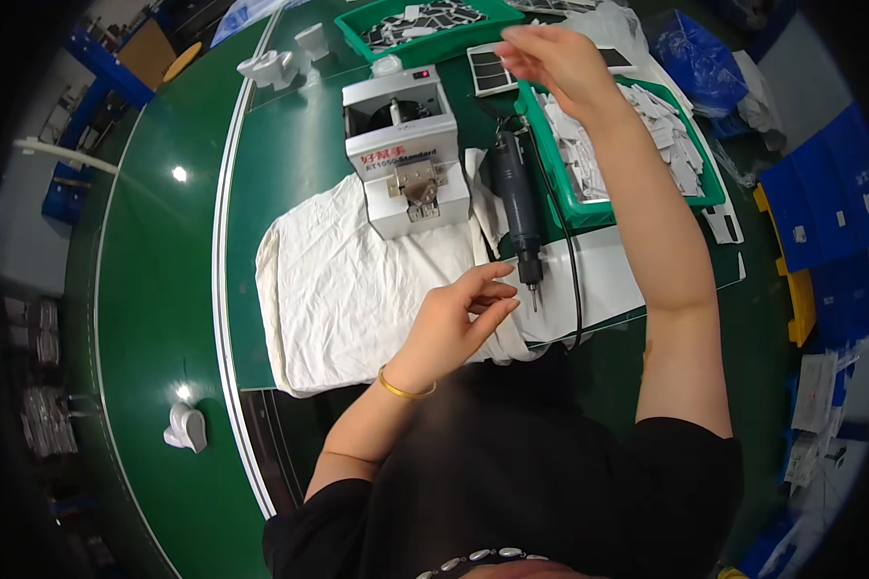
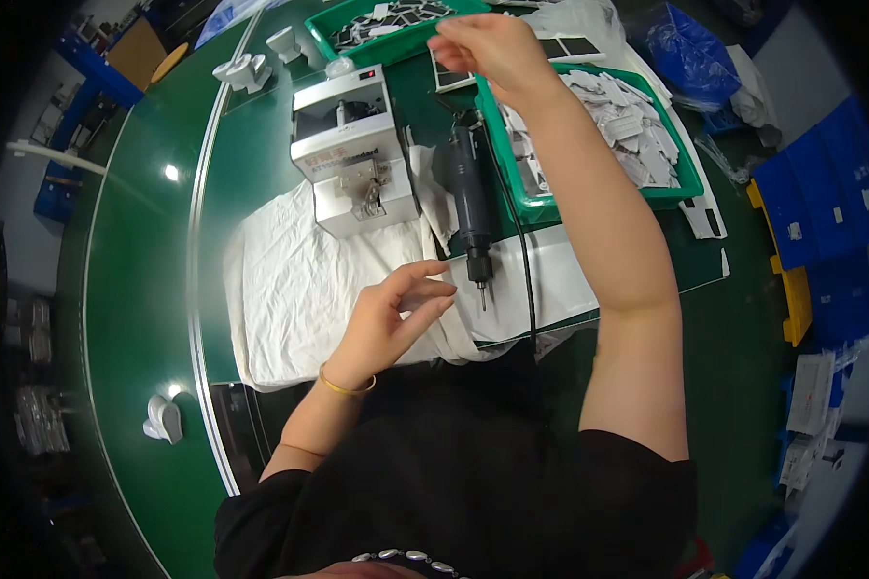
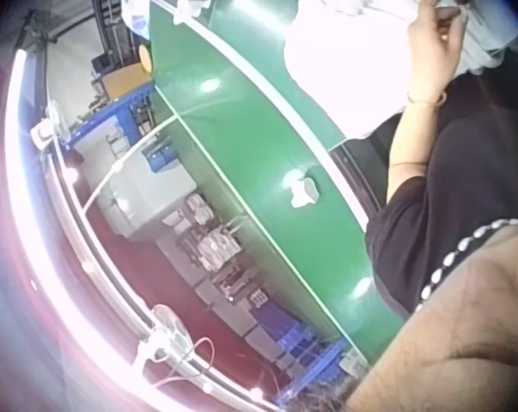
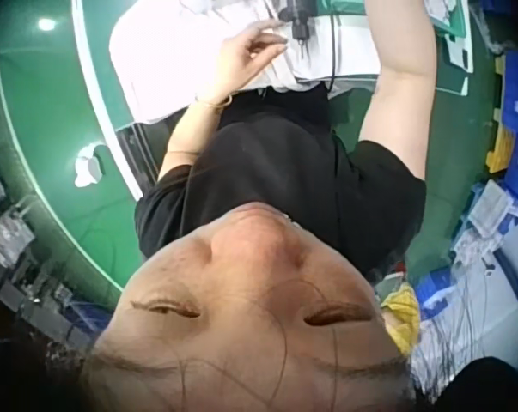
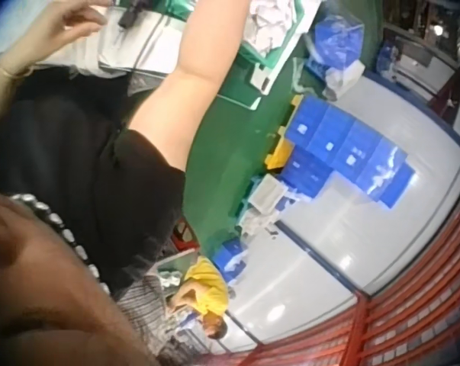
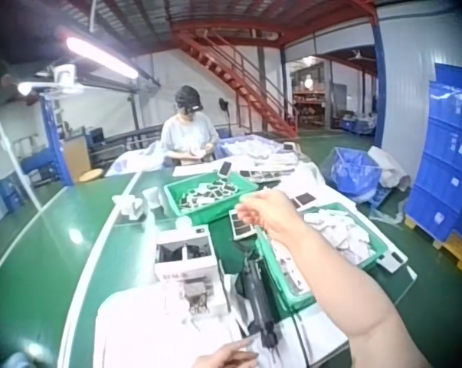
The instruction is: The recorder assembles small electronic housings by applying adhesive strips and using an electric screwdriver to secure parts.
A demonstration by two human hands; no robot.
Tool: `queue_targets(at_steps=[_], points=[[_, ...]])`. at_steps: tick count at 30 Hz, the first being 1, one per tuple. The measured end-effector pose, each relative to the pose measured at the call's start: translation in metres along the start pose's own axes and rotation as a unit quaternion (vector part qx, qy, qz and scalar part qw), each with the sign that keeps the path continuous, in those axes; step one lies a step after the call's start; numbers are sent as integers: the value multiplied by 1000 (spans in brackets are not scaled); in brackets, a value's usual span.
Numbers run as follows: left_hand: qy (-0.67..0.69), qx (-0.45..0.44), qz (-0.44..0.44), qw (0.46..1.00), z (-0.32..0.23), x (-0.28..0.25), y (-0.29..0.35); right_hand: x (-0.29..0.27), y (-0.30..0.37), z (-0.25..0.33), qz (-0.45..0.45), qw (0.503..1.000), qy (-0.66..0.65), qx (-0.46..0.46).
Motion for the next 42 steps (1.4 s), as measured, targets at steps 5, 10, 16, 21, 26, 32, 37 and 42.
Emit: queue_targets(at_steps=[5,10,16,21,26,32,37,42], points=[[-45,31,-14,998,16,0,9,-17,106,-20,24,993,117,27],[-127,-5,-87,988,34,-45,43,-66,217,-31,-67,991,62,98],[-232,-222,-209,924,75,-166,150,-61,251,-49,-44,994,-41,91],[-634,-301,-303,645,94,-331,307,-29,255,-48,-5,996,-32,79],[-464,-488,-268,689,145,-383,391,22,253,-48,38,995,-5,93],[-163,-233,-356,890,62,-275,239,122,261,-73,104,983,11,152],[158,-143,-168,963,21,-138,153,197,264,-90,182,959,-155,154],[209,-119,-114,964,31,-80,118,169,276,-86,117,953,-160,230]])
Point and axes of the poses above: each hand's wrist, its own y-axis away from the middle knuckle, its own x-axis out of the palm, z = x × y, the point moved 7 cm from there along -y, towards the middle knuckle, and after that the axes turned 15 degrees about -y, right-handed, at the moved point
